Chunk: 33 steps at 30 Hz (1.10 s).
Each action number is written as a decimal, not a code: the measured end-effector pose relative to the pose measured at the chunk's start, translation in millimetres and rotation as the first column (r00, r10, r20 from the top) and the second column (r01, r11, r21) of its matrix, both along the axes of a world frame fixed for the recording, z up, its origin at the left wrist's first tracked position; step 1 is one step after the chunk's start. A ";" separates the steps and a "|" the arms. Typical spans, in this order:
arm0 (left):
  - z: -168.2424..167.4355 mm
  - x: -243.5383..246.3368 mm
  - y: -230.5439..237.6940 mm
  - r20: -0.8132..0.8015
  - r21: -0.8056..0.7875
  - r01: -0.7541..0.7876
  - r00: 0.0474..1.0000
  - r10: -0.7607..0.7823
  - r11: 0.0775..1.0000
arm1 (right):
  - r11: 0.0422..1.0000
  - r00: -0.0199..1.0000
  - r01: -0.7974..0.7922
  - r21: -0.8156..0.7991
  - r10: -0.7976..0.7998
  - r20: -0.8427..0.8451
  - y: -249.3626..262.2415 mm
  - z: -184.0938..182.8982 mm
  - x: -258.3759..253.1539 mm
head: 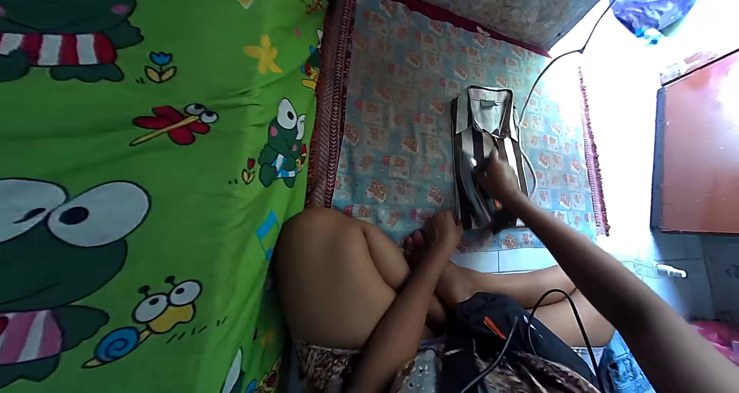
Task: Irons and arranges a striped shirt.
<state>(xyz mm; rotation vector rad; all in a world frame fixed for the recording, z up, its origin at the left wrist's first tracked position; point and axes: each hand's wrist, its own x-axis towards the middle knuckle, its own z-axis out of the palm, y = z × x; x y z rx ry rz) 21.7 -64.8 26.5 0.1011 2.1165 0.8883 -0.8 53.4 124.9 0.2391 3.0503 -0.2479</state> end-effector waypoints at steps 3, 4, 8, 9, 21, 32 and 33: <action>-21.6 11.5 23.9 -0.366 0.041 0.063 0.930 -0.044 0.997 | 0.971 0.899 0.237 0.008 -0.222 0.378 57.7 -47.0 39.0; -33.7 16.0 31.3 -0.422 0.046 0.139 0.900 -0.107 0.989 | 0.959 0.876 0.278 0.060 -0.279 0.394 67.9 -51.3 51.2; -55.6 29.1 36.6 -0.485 -0.104 0.275 0.825 -0.290 0.956 | 0.896 0.864 0.429 0.115 -0.445 0.236 100.4 -51.9 54.9; -54.7 30.1 36.0 -0.480 -0.137 0.284 0.819 -0.315 0.949 | 0.886 0.855 0.454 0.092 -0.462 0.236 107.1 -49.5 44.1; 18.9 -69.3 105.0 -0.331 -0.184 0.332 0.865 -0.377 0.925 | 0.841 0.831 0.530 -0.112 -0.488 0.269 174.8 -47.4 -89.1; -29.6 -155.5 134.1 -0.809 0.026 0.165 0.582 -0.076 0.986 | 0.800 0.787 0.600 0.024 -0.595 0.160 212.3 -71.5 -35.0; -20.7 -177.5 129.6 -0.830 0.040 0.157 0.555 -0.054 0.987 | 0.806 0.803 0.592 0.010 -0.591 0.083 208.2 -72.1 -39.7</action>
